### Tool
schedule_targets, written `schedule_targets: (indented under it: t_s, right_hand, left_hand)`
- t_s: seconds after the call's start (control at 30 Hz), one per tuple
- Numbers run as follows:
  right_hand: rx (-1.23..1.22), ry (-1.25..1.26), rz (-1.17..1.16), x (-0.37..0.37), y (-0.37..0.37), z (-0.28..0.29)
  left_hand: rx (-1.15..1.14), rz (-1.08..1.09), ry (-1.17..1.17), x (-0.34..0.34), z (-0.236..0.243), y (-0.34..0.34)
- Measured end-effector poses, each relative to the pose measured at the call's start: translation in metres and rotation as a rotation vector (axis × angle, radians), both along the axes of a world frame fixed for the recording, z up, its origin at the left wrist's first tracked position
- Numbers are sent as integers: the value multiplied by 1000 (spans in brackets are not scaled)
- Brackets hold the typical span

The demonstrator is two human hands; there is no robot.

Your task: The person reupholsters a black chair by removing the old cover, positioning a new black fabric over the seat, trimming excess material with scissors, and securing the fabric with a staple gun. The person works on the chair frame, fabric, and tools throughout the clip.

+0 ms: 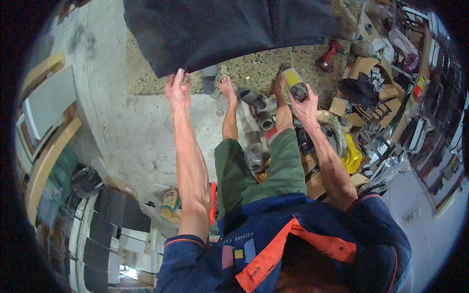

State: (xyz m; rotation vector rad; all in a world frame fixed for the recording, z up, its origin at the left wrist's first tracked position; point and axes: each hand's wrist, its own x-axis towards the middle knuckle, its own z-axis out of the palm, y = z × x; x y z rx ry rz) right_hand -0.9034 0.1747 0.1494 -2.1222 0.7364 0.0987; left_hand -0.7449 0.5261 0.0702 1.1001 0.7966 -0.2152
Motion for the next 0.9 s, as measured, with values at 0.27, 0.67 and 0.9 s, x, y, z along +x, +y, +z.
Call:
schedule_targets:
  t_s: [0.27,0.67,0.9]
  right_hand:
    - [33,-14,154,14,9,-4]
    - [-75,-25,319,29,21,-16]
    - [-108,-7,403,64,20,-7]
  left_hand:
    - [-13,11,62,9,-5,-2]
    - [-30,92,-5,9,-29,3]
    - [5,71,-9,5,-37,4]
